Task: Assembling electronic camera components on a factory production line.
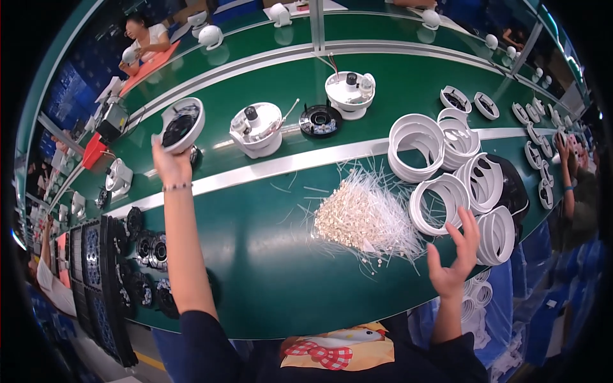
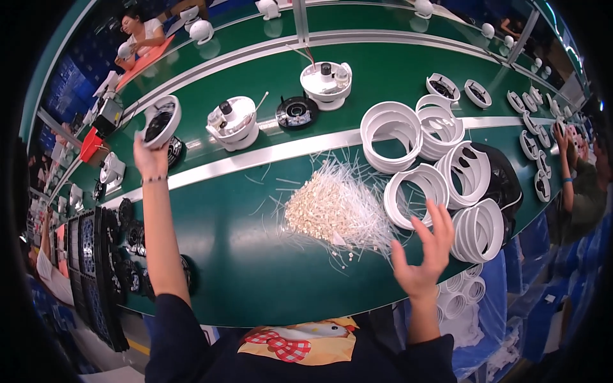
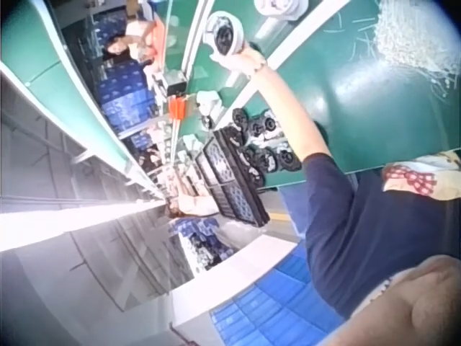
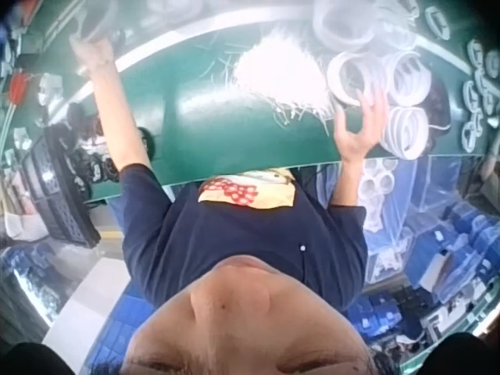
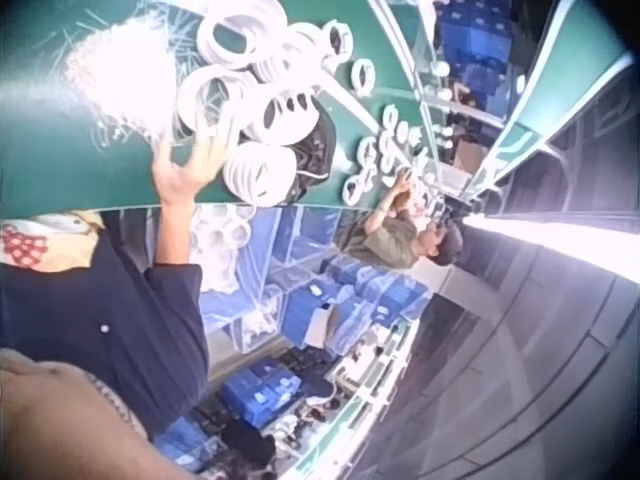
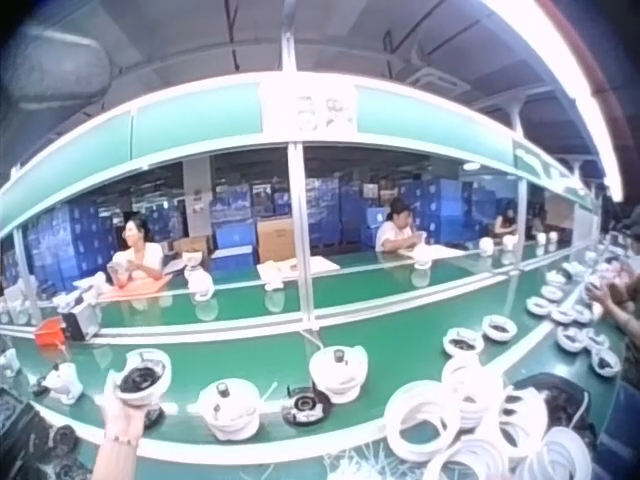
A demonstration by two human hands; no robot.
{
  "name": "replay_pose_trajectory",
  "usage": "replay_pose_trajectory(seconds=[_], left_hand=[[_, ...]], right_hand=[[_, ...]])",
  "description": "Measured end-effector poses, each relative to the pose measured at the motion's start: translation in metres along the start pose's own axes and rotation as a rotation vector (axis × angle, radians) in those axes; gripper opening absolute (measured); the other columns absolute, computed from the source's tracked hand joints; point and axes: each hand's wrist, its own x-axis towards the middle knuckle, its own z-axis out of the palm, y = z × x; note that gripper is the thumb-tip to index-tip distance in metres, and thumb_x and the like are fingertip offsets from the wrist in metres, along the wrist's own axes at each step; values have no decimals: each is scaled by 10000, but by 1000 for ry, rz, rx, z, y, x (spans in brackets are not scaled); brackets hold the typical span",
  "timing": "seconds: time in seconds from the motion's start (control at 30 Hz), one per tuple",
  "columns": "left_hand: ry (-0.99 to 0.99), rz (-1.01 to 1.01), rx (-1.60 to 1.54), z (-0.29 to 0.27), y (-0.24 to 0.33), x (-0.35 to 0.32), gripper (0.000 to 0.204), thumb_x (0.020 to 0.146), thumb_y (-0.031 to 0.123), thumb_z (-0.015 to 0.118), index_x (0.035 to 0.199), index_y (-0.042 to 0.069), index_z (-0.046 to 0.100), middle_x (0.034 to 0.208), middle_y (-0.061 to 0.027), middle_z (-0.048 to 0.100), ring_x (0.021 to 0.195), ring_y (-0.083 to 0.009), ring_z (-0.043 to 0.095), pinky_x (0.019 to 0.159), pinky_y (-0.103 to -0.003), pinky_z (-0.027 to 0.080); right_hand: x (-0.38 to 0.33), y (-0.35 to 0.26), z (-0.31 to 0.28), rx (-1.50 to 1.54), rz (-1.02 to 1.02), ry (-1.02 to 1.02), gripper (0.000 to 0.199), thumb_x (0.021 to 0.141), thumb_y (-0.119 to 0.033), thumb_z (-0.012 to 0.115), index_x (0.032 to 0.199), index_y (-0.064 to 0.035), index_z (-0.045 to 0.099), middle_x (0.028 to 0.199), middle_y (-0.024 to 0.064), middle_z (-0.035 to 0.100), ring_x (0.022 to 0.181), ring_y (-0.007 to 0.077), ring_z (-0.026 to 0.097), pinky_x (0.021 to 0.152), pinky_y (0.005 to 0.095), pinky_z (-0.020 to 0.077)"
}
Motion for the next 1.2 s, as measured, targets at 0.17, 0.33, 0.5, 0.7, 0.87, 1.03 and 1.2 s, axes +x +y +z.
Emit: replay_pose_trajectory(seconds=[0.17,0.33,0.5,0.7,0.87,1.03,1.2], left_hand=[[47,-42,85,-12,-79,119,372,852,237,422,1122,-11,363,1111,-187,445,1011,-371,478,771,-580,417],[60,-272,73,-29,-138,150,453,841,230,482,1191,-11,325,1206,-193,380,1067,-389,433,826,-600,365],[208,488,852,5,-101,113,478,792,139,487,1181,-89,327,1220,-216,376,1131,-282,399,922,-371,331],[-854,1055,771,137,-93,-89,318,725,-48,470,1040,-30,505,1064,-162,538,1021,-275,508,867,-334,389],[-1041,906,1209,167,-200,-82,333,702,18,533,1033,14,501,1043,-167,539,954,-333,519,803,-373,427],[-673,193,1749,194,-258,-53,514,688,152,599,1144,6,412,1054,-249,504,996,-372,492,854,-377,416],[-737,362,1418,188,-261,-48,400,654,25,558,1048,10,493,921,-194,588,824,-341,583,745,-405,463]], right_hand=[[-13,17,-20,-180,41,-36,382,584,-20,659,953,-18,559,1179,166,465,1141,363,371,937,425,296],[-15,20,-18,-138,-18,-210,334,572,-3,663,892,-6,571,1132,145,495,1089,353,424,896,415,359],[-4,34,13,-156,-96,-373,300,581,-54,638,865,21,573,1019,137,535,996,316,480,881,392,383],[-17,74,15,-231,-67,-409,126,612,-52,598,726,-3,576,821,85,573,794,243,511,729,347,411],[1,59,10,-66,-72,-339,158,581,-21,665,718,-15,587,739,68,587,713,242,532,665,330,419],[-4,22,-7,32,-152,-115,143,585,-1,663,697,-7,576,738,74,590,663,232,565,601,338,424],[-29,-19,3,370,-413,-320,152,659,-64,625,805,-26,613,851,65,617,743,200,585,635,311,456]])
